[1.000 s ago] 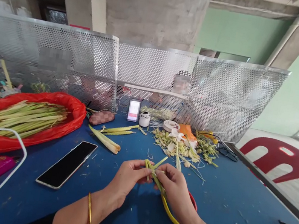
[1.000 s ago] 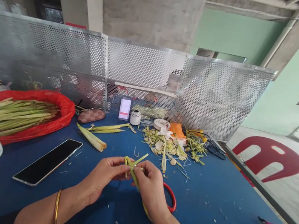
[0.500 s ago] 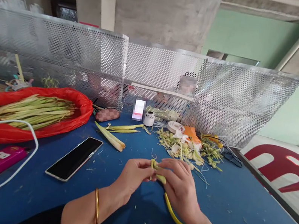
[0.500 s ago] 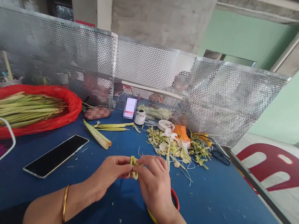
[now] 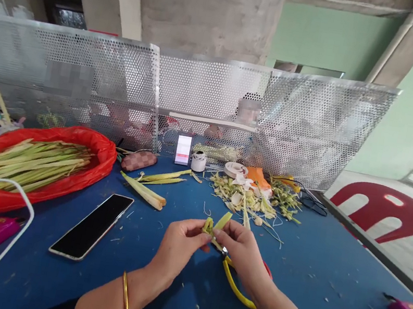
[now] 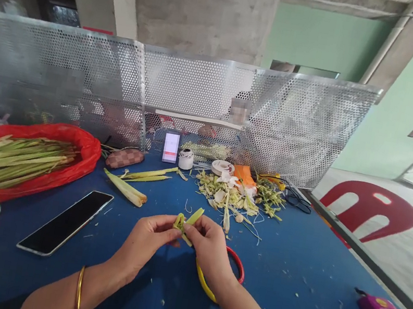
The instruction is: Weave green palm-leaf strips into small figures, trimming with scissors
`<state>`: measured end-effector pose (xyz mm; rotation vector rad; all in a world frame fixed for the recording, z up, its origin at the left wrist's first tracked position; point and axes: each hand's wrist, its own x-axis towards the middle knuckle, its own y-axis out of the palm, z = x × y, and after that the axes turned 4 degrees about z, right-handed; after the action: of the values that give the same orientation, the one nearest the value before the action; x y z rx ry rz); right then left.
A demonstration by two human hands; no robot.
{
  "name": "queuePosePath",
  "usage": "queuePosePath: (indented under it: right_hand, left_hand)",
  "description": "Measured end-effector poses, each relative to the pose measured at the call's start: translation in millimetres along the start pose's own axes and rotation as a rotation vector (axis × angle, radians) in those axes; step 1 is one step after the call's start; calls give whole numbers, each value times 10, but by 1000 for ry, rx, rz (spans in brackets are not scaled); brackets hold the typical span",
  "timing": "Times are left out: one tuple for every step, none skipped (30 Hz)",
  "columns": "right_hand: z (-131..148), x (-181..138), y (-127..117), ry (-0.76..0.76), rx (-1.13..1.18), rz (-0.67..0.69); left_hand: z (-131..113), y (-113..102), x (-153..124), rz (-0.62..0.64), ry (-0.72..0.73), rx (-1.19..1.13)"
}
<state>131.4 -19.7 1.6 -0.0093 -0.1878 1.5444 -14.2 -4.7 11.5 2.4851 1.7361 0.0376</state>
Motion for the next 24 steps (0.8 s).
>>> queuePosePath:
  right_hand:
    - [12,-11,11,-15,-26,-16]
    - [28,-23,17,-38,-72,-43]
    - [47,-33,16,-69,-130,-68]
    - [68,-42,10,-105,-184,-88]
    - [88,-50,0,-143,-221,-94]
    - [105,-54,-12,-177,-234,-85]
    - [118,-57,-24,-204,-227,-65]
    - [125,-57,-33,-224,-209,-41]
    - [128,-55,-41,-249,-190,-23]
    - [125,-53,-44,-285,-176,-14]
    - [119,-50,-43,-327,-167,-11]
    - [112,-49,-39,-361,-153,-8]
    - [105,-48,-31,-371,-127,0]
    - [98,-49,-21,-352,-90,12]
    - [93,-51,-10,-305,-46,18]
    - [88,-53,1,-247,-4,13]
    - [84,-55,11,-194,27,-2]
    - [78,-56,19,-158,41,-20]
    - [69,-56,24,-140,39,-37]
    - [58,-56,26,-133,22,-46]
    - [43,-56,27,-133,-4,-51]
    - [27,-57,25,-137,-40,-52]
    - [11,-58,22,-142,-78,-57]
    - [-3,-61,17,-148,-118,-67]
  left_hand:
    - [1,-5,7,-39,-16,-34]
    - [0,-15,16,-74,-32,-66]
    - [-3,-28,25,-102,-48,-91]
    - [-8,-41,34,-122,-64,-106]
    - [-14,-53,40,-135,-77,-111]
    - [-21,-62,44,-136,-85,-107]
    - [-29,-68,45,-130,-88,-94]
    - [-37,-70,44,-118,-87,-74]
    - [-44,-67,40,-102,-82,-47]
    - [-51,-61,34,-89,-72,-19]
    - [-57,-54,27,-77,-61,8]
    - [-61,-46,21,-66,-52,30]
    - [-64,-38,15,-60,-47,41]
    - [-64,-32,10,-58,-48,44]
    - [-62,-29,8,-61,-49,46]
    - [-58,-28,6,-65,-51,54]
    - [-52,-30,6,-70,-51,70]
    - [-44,-34,8,-74,-48,94]
    - [-35,-38,11,-77,-44,121]
    - [-24,-43,14,-78,-38,144]
    - [-13,-48,18,-78,-31,159]
    - [-1,-52,21,-77,-22,170]
    - [9,-54,23,-78,-11,184]
    - [17,-54,24,-80,0,203]
